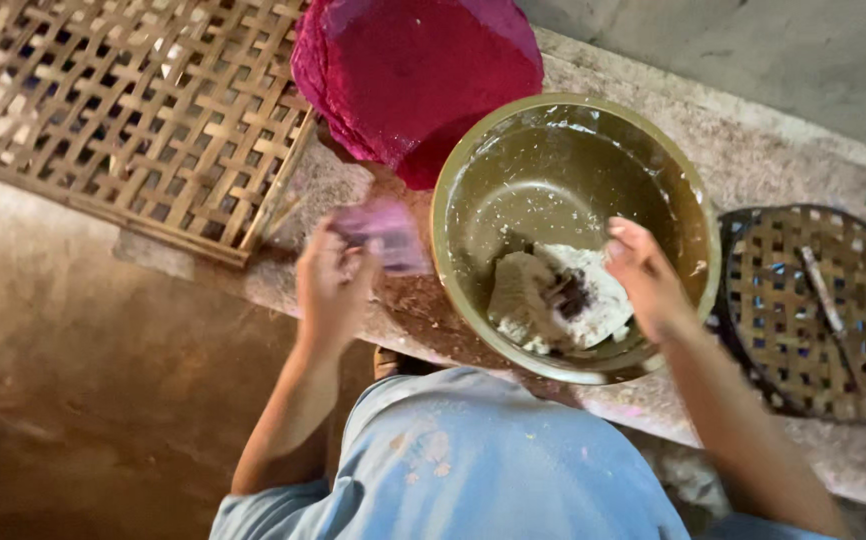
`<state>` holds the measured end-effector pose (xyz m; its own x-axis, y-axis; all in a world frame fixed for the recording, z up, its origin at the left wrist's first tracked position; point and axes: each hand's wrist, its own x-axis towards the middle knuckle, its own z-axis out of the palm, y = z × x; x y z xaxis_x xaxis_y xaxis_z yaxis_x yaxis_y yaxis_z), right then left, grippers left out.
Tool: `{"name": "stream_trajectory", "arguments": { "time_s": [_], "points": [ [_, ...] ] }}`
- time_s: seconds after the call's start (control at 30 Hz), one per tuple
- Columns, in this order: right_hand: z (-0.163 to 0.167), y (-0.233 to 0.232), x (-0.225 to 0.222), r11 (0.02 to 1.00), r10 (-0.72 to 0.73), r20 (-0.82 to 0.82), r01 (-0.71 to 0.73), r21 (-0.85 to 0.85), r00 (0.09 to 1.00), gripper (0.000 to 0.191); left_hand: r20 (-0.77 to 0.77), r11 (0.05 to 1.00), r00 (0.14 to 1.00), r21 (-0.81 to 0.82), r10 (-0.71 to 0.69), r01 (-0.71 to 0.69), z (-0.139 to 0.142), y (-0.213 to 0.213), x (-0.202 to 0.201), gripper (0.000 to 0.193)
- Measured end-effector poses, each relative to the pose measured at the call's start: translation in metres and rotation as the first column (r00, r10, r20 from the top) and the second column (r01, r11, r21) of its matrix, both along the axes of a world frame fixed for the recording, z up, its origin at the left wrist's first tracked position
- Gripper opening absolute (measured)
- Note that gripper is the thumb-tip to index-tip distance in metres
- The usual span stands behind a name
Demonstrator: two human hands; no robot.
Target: The person kneads pink dough in a large basin, adding coloring from a small packet and working the dough by hand until uniform. They briefly rinse their hands in a bucket, then use a hand-held extruder press to squeeze the dough into thin strands, depositing round noodle nests onto round mesh trays.
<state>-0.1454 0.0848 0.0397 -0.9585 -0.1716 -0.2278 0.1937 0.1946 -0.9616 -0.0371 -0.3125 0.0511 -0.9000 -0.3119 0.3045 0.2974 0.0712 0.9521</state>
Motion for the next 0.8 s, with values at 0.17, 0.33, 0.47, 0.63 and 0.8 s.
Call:
{"name": "stream_trajectory", "arguments": {
  "time_s": [0.17,0.33,0.47,0.63,0.8],
  "points": [
    [-0.042,0.055,0.001,0.944,-0.329,0.287,0.319,0.084,0.900,0.069,0.182,0.992,0.978,0.066,0.098,-0.112,-0.079,-0.081,-0.027,0.025],
    [-0.058,0.060,0.023,0.901,-0.432,0.436,0.397,0.173,0.789,0.066,0.292,0.922,0.932,0.253,0.215,-0.292,-0.133,-0.133,-0.053,0.051],
    [-0.059,0.047,0.025,0.845,-0.532,0.466,0.473,0.247,0.707,0.066,0.144,0.957,0.963,-0.217,0.227,-0.193,-0.119,-0.075,-0.045,0.067],
    [-0.091,0.025,-0.003,0.753,-0.612,0.351,0.385,0.534,0.709,0.076,0.203,0.842,0.950,0.530,-0.238,0.098,-0.095,0.088,-0.038,0.075],
    [-0.111,0.000,-0.038,0.879,-0.459,0.319,0.370,0.301,0.829,0.058,0.173,0.819,0.969,0.572,-0.178,0.048,-0.087,0.095,-0.068,0.068]
  ]
}}
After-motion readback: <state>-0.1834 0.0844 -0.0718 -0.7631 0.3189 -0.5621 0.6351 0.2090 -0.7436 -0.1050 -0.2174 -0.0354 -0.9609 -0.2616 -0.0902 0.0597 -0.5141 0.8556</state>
